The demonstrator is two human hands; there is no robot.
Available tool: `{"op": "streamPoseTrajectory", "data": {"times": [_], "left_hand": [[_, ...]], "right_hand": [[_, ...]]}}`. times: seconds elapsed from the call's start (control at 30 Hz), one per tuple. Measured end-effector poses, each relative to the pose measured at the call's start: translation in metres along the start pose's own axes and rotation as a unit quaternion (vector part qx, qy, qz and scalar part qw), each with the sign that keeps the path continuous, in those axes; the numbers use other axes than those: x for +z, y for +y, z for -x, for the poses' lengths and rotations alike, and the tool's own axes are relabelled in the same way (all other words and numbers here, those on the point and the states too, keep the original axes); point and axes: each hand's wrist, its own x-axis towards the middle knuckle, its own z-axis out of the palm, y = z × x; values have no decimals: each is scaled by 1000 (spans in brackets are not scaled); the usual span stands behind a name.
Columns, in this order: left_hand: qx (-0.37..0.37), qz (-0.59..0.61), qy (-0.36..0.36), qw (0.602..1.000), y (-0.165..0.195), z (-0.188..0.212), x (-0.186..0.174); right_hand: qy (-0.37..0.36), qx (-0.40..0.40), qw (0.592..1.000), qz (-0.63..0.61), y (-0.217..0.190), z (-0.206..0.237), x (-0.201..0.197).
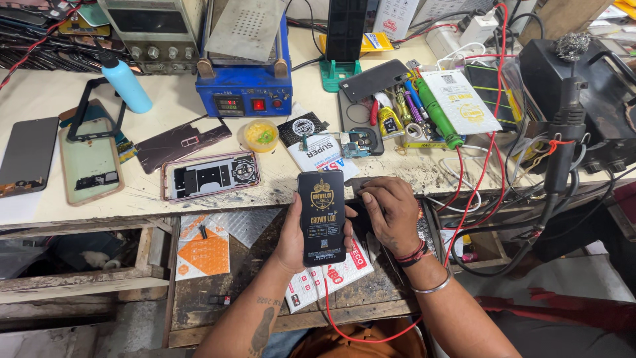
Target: The person cleans the inside of a disassembled mobile phone with a toothbrush, then connects a battery to test leads and uses a screwdriver to adjust internal components. The person handles the phone, battery, toothbrush, test leads, and screwdriver throughout the clip.
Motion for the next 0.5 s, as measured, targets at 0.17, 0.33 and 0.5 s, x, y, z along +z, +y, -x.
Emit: {"op": "streamPoseTrajectory", "data": {"times": [0.17, 0.33, 0.5], "left_hand": [[-5, 6, 7, 1000, 1, 1, 0], [-2, -2, 6, 1000, 0, 1, 1], [4, 1, 6, 1000, 0, 2, 1]], "right_hand": [[3, -2, 1000, 0, 0, 0, 1], [4, 2, 1000, 6, -1, 0, 1], [6, 3, 1000, 3, -2, 1, 0]]}}
